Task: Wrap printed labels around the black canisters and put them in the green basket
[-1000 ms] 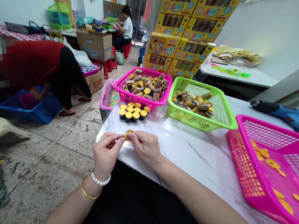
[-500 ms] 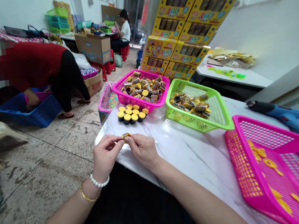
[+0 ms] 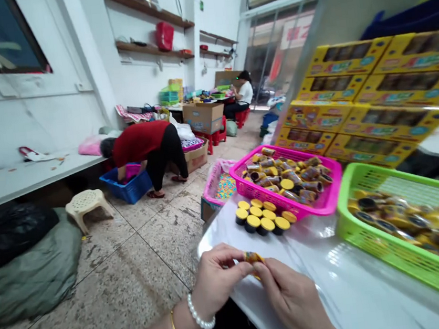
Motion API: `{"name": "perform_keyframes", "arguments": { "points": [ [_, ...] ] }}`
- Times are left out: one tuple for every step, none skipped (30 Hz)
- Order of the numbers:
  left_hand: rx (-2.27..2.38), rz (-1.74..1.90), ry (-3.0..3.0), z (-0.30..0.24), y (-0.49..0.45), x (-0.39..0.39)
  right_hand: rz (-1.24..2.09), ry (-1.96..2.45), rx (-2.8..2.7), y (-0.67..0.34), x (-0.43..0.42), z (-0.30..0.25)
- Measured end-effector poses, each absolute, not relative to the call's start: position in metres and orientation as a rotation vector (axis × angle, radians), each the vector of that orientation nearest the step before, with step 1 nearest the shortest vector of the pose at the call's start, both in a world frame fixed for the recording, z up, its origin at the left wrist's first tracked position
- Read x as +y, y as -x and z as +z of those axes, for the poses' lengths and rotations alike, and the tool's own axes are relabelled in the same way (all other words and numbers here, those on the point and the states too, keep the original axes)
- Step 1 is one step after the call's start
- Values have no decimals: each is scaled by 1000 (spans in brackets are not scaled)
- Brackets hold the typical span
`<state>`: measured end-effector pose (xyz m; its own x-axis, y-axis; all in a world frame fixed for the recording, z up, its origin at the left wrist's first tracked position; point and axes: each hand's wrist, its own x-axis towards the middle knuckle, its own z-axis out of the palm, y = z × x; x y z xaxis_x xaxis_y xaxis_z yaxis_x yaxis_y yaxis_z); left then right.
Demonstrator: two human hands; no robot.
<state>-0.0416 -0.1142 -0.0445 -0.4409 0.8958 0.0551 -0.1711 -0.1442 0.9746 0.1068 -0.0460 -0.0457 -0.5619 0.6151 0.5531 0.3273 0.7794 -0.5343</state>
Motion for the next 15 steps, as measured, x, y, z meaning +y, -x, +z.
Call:
{"name": "perform_keyframes", "arguments": {
  "points": [
    [1317, 1703, -849, -46, 41, -113, 499, 684, -2203, -107, -44, -49],
    [1313, 1689, -812, -46, 41, -113, 517, 673, -2207, -106, -42, -50],
    [1298, 1663, -780, -46, 41, -113, 535, 666, -2217, -105, -43, -50],
    [1274, 1630, -758, -45, 41, -114, 555, 663, -2231, -104, -44, -48],
    [1247, 1598, -751, -44, 41, -116, 576, 665, -2247, -103, -47, -45],
    [1218, 1574, -757, -42, 41, -118, 598, 667, -2264, -102, -49, -42],
    [1192, 1558, -771, -40, 41, -120, 622, 670, -2280, -102, -52, -38],
    [1169, 1537, -783, -39, 42, -121, 647, 676, -2295, -101, -53, -35],
    [1153, 1511, -789, -39, 43, -123, 672, 688, -2310, -102, -53, -32],
    [1141, 1479, -788, -39, 45, -123, 691, 708, -2316, -103, -49, -30],
    [1125, 1444, -780, -40, 48, -122, 696, 741, -2302, -106, -44, -28],
    [1108, 1417, -759, -41, 51, -120, 682, 790, -2266, -109, -36, -26],
    [1086, 1397, -726, -41, 54, -117, 635, 851, -2216, -113, -26, -24],
    [1058, 1383, -682, -41, 58, -114, 554, 913, -2167, -118, -15, -22],
    [1025, 1375, -635, -40, 61, -110, 450, 975, -2131, -122, -4, -19]
  ]
}}
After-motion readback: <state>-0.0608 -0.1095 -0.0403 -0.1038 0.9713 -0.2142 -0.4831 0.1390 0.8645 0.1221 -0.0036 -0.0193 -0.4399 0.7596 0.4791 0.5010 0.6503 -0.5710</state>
